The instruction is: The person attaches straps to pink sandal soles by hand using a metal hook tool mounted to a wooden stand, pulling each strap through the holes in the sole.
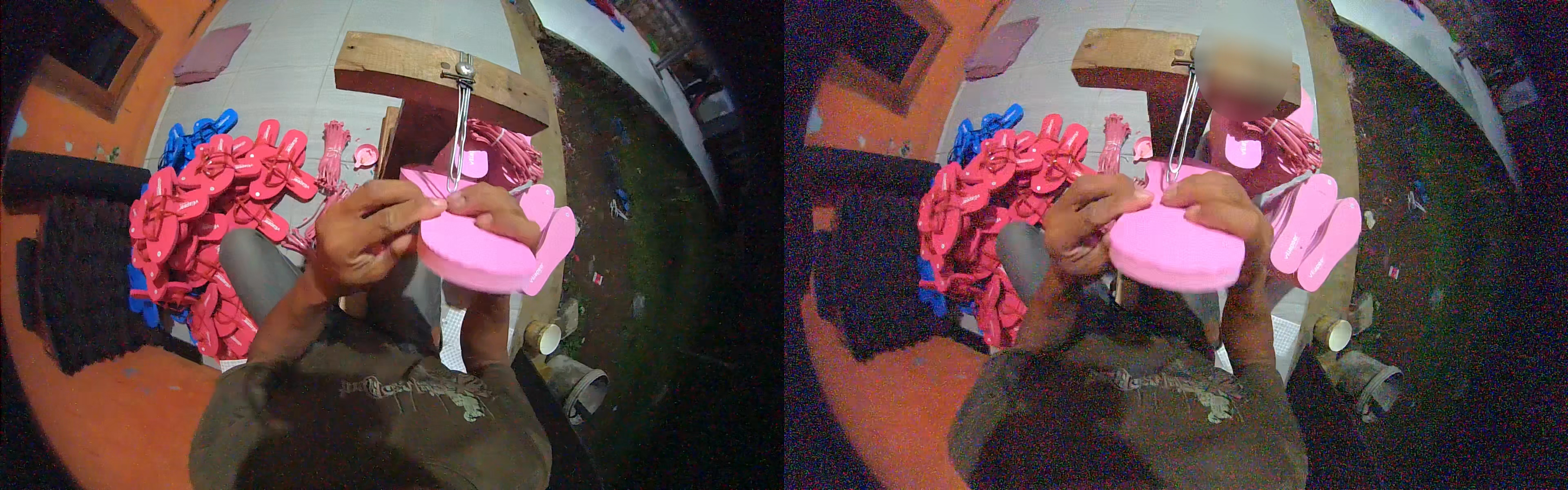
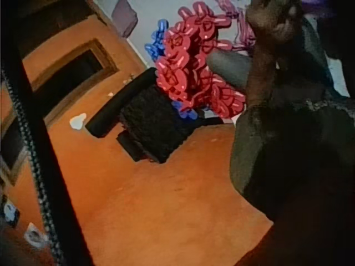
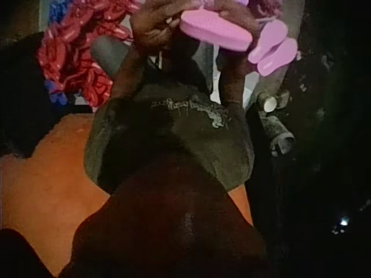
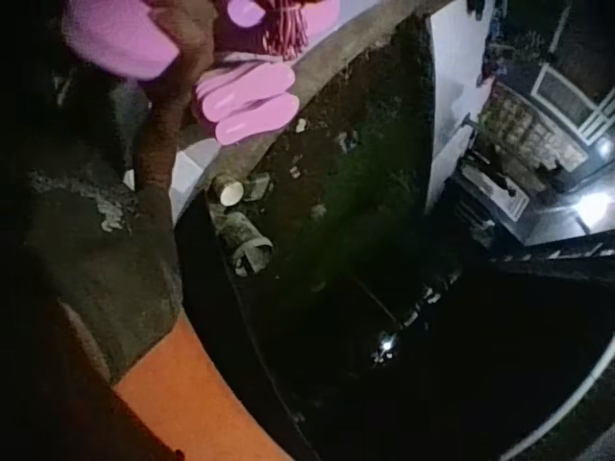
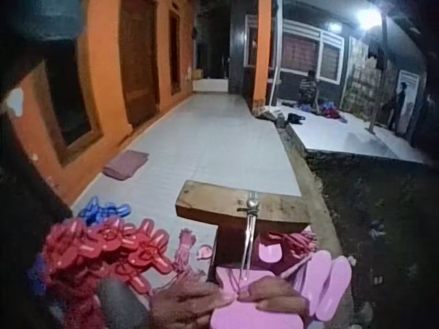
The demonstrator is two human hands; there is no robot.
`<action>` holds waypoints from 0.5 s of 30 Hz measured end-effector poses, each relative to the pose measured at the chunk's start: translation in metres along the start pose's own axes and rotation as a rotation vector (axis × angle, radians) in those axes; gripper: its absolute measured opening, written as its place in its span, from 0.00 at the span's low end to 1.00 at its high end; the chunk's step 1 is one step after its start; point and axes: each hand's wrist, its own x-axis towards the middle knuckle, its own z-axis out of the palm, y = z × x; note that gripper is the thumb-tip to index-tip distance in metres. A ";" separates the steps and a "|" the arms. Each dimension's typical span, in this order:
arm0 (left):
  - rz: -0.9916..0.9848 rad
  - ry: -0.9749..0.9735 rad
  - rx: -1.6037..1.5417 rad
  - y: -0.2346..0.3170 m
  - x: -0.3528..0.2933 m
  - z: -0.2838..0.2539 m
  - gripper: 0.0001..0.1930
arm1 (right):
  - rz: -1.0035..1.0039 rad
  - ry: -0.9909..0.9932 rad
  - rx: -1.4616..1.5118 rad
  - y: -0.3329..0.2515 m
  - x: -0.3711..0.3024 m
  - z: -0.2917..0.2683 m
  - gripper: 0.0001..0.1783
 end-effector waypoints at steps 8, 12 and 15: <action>0.027 0.141 -0.072 -0.022 -0.007 0.018 0.11 | 0.020 -0.046 -0.122 0.006 0.006 -0.007 0.09; 0.011 0.130 -0.108 -0.024 -0.005 0.020 0.10 | -0.010 -0.117 -0.117 0.008 0.012 -0.014 0.08; 0.034 0.120 -0.079 -0.026 -0.002 0.019 0.10 | 0.042 -0.082 -0.115 0.007 0.011 -0.013 0.08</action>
